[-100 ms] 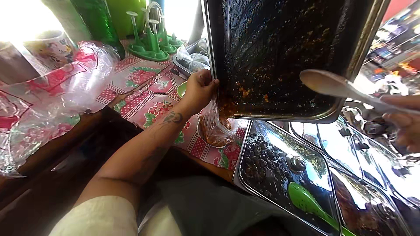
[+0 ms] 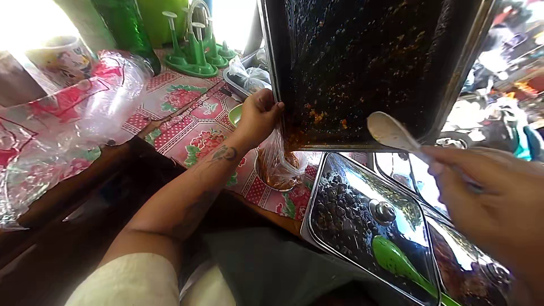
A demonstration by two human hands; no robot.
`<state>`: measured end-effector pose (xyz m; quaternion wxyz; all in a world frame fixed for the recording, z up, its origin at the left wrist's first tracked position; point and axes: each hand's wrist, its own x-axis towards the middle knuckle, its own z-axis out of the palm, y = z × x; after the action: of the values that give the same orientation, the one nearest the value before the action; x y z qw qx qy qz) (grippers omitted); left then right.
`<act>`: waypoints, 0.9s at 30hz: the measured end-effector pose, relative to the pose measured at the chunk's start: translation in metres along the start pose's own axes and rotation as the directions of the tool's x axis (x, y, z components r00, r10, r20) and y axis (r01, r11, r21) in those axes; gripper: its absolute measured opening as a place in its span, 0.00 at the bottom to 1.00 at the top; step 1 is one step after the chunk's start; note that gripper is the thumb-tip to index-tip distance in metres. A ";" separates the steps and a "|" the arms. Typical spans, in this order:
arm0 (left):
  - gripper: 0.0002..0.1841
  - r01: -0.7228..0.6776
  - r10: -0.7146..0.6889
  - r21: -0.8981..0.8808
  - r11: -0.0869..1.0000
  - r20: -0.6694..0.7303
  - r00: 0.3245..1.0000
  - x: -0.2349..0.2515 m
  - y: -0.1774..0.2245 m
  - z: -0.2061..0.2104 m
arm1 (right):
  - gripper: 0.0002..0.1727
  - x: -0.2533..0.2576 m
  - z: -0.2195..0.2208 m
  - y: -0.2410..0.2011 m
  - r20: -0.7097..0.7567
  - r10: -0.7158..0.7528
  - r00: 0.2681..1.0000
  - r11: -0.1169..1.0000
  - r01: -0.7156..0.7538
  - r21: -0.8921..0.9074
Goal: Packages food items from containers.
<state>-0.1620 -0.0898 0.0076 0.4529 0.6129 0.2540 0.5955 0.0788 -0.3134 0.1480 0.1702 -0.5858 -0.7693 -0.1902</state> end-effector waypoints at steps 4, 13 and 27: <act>0.01 0.000 0.000 -0.009 1.000 -0.005 1.000 0.000 -0.001 0.002 | 0.19 0.018 0.045 -0.054 0.000 -0.153 0.988 0.988 0.153 0.021; 0.01 -0.042 0.040 -0.081 0.996 -0.029 0.999 -0.001 -0.004 0.000 | 0.20 0.028 0.058 -0.036 -0.041 -0.255 0.966 0.966 0.253 -0.053; 0.02 -0.094 0.092 -0.062 0.994 -0.041 0.995 -0.002 -0.005 0.002 | 0.19 0.031 0.087 -0.057 0.058 -0.300 0.952 0.954 0.299 0.034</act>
<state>-0.1591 -0.0898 0.0028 0.4391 0.5976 0.2145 0.6356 0.0127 -0.2586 0.0815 0.1226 -0.4660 -0.8563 -0.1861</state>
